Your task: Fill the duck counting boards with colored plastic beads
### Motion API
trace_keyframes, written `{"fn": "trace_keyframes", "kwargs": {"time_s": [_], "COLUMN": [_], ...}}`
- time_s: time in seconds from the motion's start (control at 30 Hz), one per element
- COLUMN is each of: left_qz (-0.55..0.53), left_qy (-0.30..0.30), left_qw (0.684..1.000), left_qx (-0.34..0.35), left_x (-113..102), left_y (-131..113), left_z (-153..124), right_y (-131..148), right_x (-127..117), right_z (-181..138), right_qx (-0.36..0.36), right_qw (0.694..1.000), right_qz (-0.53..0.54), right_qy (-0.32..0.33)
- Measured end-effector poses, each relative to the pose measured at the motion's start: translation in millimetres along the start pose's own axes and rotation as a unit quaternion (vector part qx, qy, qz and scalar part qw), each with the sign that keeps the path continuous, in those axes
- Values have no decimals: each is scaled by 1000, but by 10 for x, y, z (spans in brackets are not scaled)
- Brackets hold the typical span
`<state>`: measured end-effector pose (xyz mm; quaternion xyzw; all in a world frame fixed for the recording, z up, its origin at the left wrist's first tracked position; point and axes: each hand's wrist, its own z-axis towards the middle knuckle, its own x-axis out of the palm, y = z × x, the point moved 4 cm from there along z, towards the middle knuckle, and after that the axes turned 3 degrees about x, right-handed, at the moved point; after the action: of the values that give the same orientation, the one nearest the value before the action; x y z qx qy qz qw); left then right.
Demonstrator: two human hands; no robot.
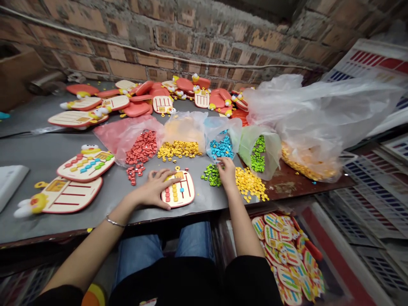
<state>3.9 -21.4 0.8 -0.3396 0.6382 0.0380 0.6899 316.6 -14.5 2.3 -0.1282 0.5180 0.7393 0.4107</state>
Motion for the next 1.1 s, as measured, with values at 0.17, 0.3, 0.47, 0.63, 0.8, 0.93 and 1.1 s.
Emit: {"fn": "trace_keyframes", "kwargs": {"time_s": [0.17, 0.3, 0.47, 0.63, 0.8, 0.93, 1.1], "left_qz": [-3, 2, 3, 0, -4, -9, -9], "left_qy": [11, 15, 19, 17, 15, 12, 9], "left_qw": [1000, 1000, 1000, 1000, 1000, 1000, 1000], "left_qx": [-7, -9, -19, -15, -17, -18, -14], "left_x": [10, 8, -13, -17, -4, -6, -10], "left_y": [11, 5, -21, -19, -1, -9, -27], "left_z": [8, 7, 6, 8, 10, 13, 16], "right_y": [448, 800, 873, 781, 750, 769, 850], "right_x": [238, 553, 809, 849, 754, 654, 702], "right_z": [-197, -334, -351, -347, -391, -466, -518], "right_qx": [-66, -150, -183, -157, -137, -115, -98], "right_qw": [996, 981, 969, 969, 970, 966, 962], "right_qz": [30, 39, 31, 90, 101, 97, 103], "right_qy": [42, 120, 161, 171, 176, 211, 234]}}
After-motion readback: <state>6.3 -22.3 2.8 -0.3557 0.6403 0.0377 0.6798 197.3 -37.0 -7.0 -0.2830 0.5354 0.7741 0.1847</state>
